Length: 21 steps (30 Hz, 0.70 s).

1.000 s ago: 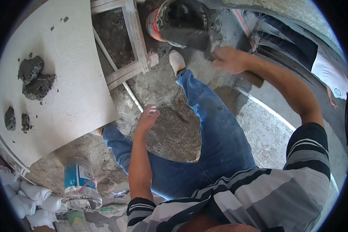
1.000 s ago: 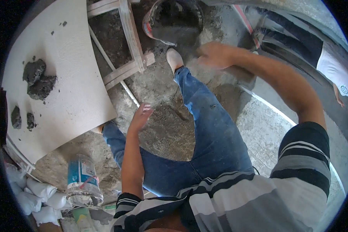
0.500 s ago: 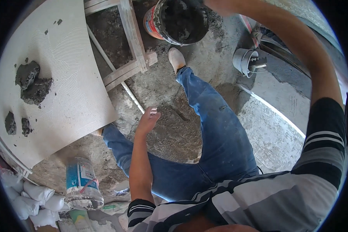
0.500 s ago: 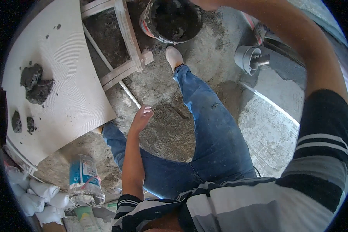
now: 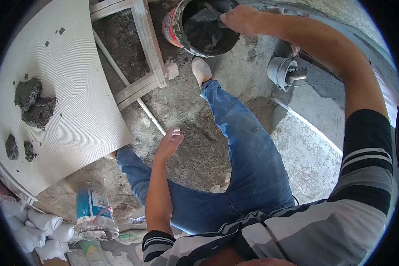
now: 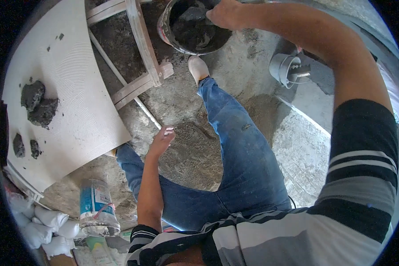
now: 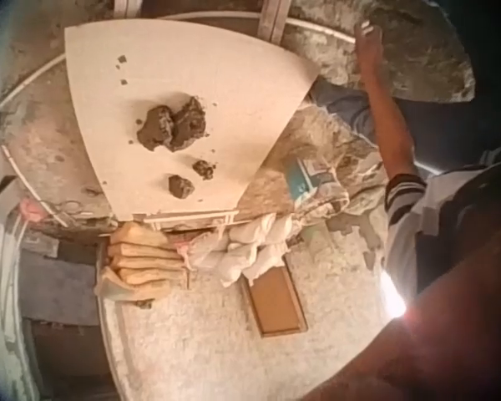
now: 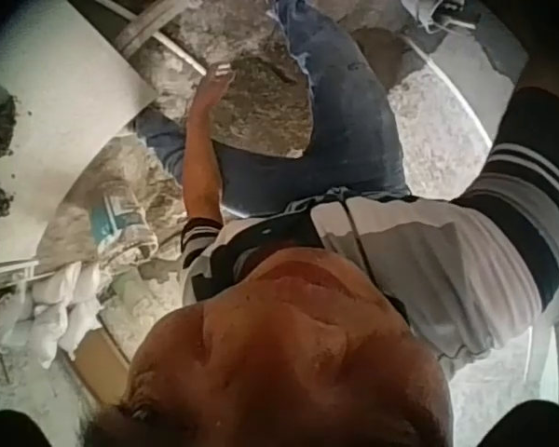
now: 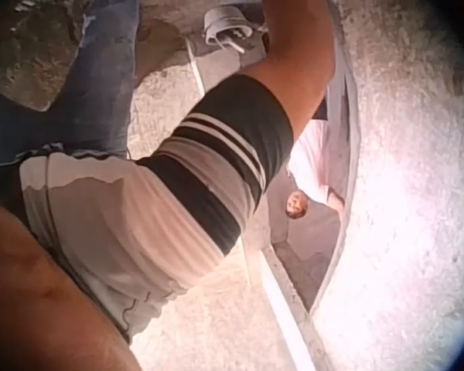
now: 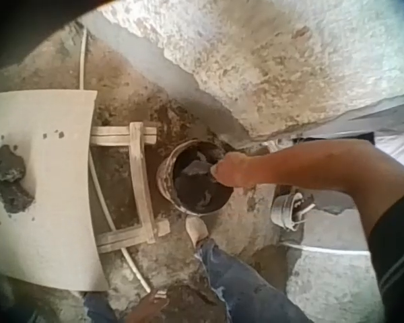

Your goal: Spreading mortar evenly over the back of a large tile using a trowel.

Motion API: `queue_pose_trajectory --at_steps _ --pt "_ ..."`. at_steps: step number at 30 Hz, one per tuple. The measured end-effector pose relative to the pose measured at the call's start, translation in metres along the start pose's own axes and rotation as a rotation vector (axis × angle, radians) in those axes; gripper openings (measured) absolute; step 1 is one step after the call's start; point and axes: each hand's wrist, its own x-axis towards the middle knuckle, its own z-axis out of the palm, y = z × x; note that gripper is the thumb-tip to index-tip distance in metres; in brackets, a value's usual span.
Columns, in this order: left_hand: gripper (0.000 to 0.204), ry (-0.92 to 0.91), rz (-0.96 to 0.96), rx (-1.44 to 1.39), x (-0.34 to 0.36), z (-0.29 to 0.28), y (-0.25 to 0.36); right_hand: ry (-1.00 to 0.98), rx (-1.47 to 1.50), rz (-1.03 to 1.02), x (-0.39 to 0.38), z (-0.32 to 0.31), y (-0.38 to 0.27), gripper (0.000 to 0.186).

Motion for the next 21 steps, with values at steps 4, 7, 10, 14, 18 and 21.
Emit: queue_pose_trajectory --at_steps 4,7,10,14,18,21 --pt "0.041 0.014 0.099 -0.086 0.001 -0.002 -0.005 -0.061 0.155 -0.084 0.050 0.045 -0.043 0.023" --pt "0.040 0.027 0.108 -0.095 0.014 -0.010 0.000 -0.197 0.335 -0.074 0.068 0.046 -0.038 0.021" --pt "0.041 0.039 0.017 -0.067 0.009 -0.009 0.001 -0.180 0.794 0.035 0.051 0.055 -0.042 0.018" --pt "0.042 0.043 0.007 -0.026 0.016 -0.010 0.007 -0.322 1.655 0.122 -0.001 0.035 -0.027 0.012" --pt "0.043 0.004 -0.031 -0.054 0.025 -0.009 0.008 -0.032 1.094 -0.028 -0.040 0.052 0.031 0.014" --pt "0.043 0.033 -0.041 -0.012 0.017 -0.019 0.006 0.102 0.367 -0.021 -0.030 0.042 0.032 0.020"
